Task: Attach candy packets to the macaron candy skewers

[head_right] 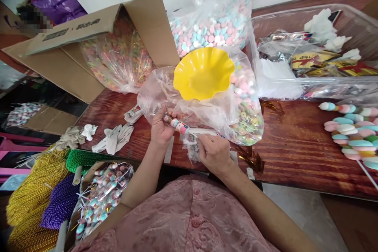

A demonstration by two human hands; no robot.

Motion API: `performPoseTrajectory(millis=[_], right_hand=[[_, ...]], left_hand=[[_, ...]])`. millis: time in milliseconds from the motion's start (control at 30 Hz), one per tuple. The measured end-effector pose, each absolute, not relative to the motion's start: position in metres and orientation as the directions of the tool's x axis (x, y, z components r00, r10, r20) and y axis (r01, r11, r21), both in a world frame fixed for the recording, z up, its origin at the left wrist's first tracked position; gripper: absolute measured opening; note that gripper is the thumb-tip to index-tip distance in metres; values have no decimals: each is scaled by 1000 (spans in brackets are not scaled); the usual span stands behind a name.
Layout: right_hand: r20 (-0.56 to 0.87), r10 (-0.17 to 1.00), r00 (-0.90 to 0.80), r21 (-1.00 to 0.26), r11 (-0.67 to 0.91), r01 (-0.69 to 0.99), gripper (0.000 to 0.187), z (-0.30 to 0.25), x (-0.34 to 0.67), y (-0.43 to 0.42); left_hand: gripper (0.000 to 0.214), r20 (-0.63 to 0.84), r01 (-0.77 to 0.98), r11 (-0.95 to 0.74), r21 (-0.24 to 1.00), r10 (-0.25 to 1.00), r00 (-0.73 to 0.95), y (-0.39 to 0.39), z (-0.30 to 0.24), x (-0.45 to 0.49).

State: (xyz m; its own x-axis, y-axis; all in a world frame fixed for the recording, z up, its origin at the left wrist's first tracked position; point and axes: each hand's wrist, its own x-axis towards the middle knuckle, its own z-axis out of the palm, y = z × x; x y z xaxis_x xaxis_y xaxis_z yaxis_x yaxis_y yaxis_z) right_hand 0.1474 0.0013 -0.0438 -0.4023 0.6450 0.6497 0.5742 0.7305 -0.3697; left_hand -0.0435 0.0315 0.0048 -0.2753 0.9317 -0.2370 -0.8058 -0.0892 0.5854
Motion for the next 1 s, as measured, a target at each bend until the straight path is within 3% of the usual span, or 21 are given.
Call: performPoseTrajectory(millis=[100, 200, 467, 633, 767, 867, 933, 1000], right_hand=[[690, 580, -432, -219, 737, 640, 23, -35, 149, 3], [682, 568, -461, -170, 736, 655, 25, -30, 144, 3], [625, 671, -400, -379, 708, 596, 26, -43, 129, 10], [637, 708, -305, -508, 683, 524, 24, -46, 126, 21], [654, 681, -330, -420, 690, 590, 26, -48, 127, 19], [645, 635, -425, -373, 747, 550, 21, -38, 141, 16], [676, 560, -479, -297, 802, 518, 22, -24, 157, 20], [718, 455, -526, -141, 836, 530, 39, -8, 173, 30]], left_hand=[[38, -293, -848, -84, 523, 917, -272, 29, -5, -34], [40, -309, -884, -41, 466, 929, -206, 25, -10, -21], [33, -271, -871, 15, 490, 953, -136, 17, -20, 9], [24, -225, -770, -18, 637, 952, -208, 10, -26, 35], [31, -225, -655, 88, 750, 966, -128, 7, -27, 36], [33, -244, -576, 174, 799, 969, -46, 8, -22, 18], [36, -272, -514, 279, 811, 958, 92, 6, -15, 4], [41, -310, -435, 439, 786, 889, 337, -1, -6, -5]])
